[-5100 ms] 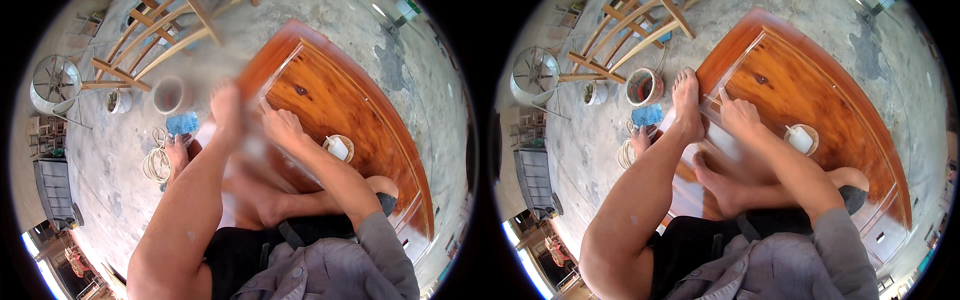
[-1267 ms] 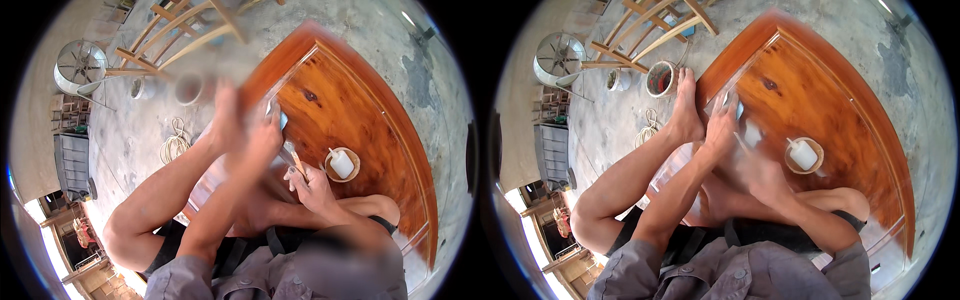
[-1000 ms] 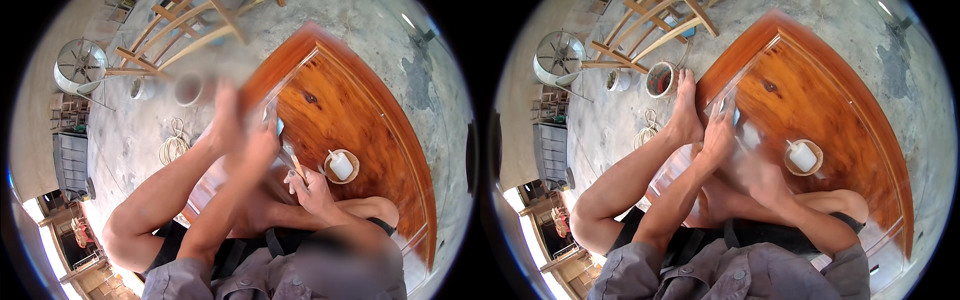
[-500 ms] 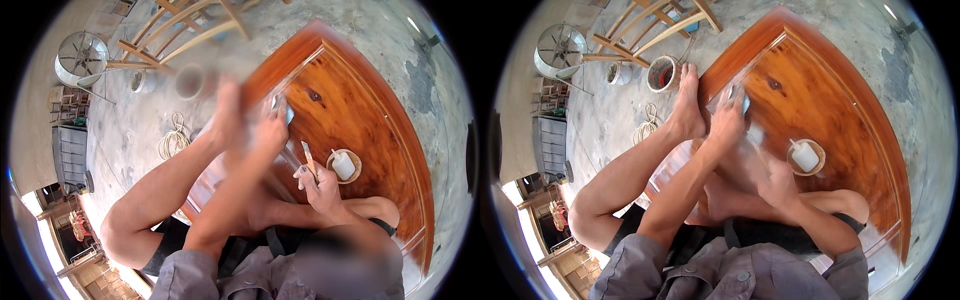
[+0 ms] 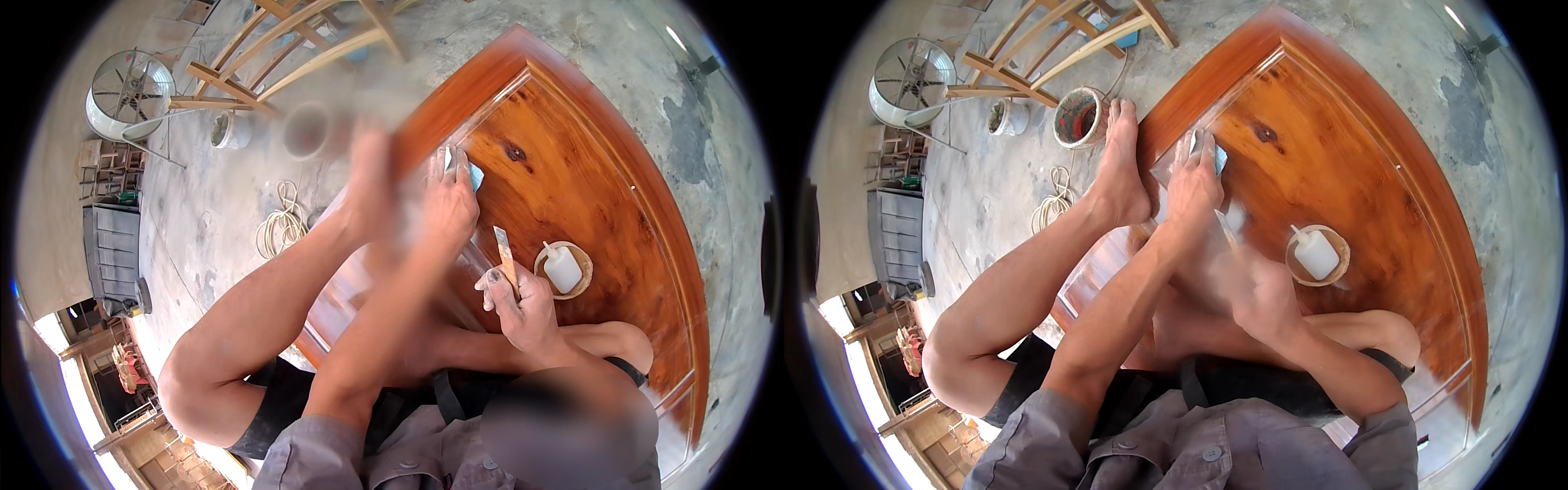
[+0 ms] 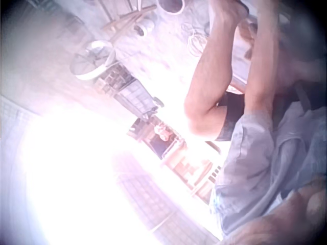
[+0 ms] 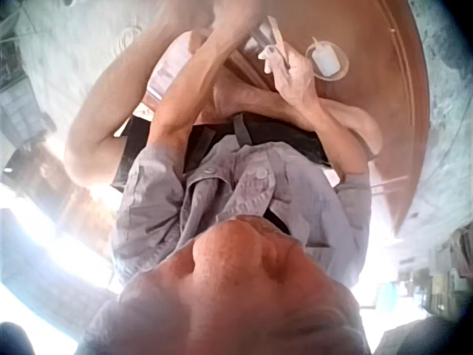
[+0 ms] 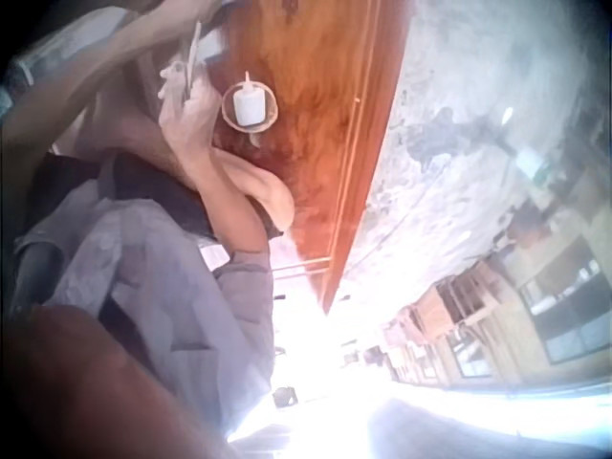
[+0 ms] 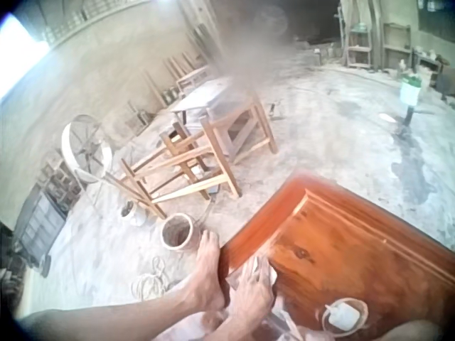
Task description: The person sits on the floor and applies a white substance to a wooden cabinet door using a small brush and a cloth. They repeatedly rub the substance into the surface and wipe it down, focusing on different sections of the door.
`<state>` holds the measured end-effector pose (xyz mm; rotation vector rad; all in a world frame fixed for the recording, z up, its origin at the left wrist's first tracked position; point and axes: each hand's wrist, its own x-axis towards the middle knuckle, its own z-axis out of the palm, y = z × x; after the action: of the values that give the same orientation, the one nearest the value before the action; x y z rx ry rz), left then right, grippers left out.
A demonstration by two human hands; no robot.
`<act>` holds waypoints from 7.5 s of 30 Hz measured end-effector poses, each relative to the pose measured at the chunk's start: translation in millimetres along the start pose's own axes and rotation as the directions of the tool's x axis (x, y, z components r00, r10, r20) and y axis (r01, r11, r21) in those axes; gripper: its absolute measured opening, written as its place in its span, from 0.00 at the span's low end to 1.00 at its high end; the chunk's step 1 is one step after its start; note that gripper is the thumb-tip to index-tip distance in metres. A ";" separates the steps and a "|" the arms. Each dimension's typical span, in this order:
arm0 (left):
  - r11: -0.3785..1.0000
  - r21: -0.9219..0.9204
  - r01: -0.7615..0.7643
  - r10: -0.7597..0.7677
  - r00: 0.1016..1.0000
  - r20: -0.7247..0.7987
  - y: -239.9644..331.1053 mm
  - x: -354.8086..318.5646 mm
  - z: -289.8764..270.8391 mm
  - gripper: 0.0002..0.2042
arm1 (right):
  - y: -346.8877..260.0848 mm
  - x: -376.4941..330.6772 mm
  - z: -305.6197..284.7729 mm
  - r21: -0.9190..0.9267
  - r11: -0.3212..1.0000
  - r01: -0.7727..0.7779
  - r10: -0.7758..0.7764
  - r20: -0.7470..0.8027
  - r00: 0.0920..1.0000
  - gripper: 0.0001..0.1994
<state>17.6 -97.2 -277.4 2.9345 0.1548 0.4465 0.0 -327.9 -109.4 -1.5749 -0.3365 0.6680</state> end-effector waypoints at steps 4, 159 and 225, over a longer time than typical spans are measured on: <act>1.000 -0.028 0.007 -0.006 0.999 0.053 14.1 6.0 -12.6 0.27 | 13.8 -4.0 0.2 0.008 1.000 -0.029 0.030 -0.086 0.996 0.14; 0.965 -0.257 0.045 -0.027 0.997 0.072 47.3 1.1 -38.1 0.36 | 48.8 109.5 -72.0 -0.955 0.291 -0.051 -0.087 -0.080 0.993 0.29; 0.946 -0.291 0.142 -0.099 0.983 0.155 54.5 1.6 -36.8 0.38 | 44.3 131.5 -65.1 -0.956 0.289 -0.049 -0.100 -0.081 0.992 0.30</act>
<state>12.2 -144.8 -232.4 2.6259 0.2255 0.2234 134.2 -309.4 -181.0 -2.7898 -0.7717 0.2730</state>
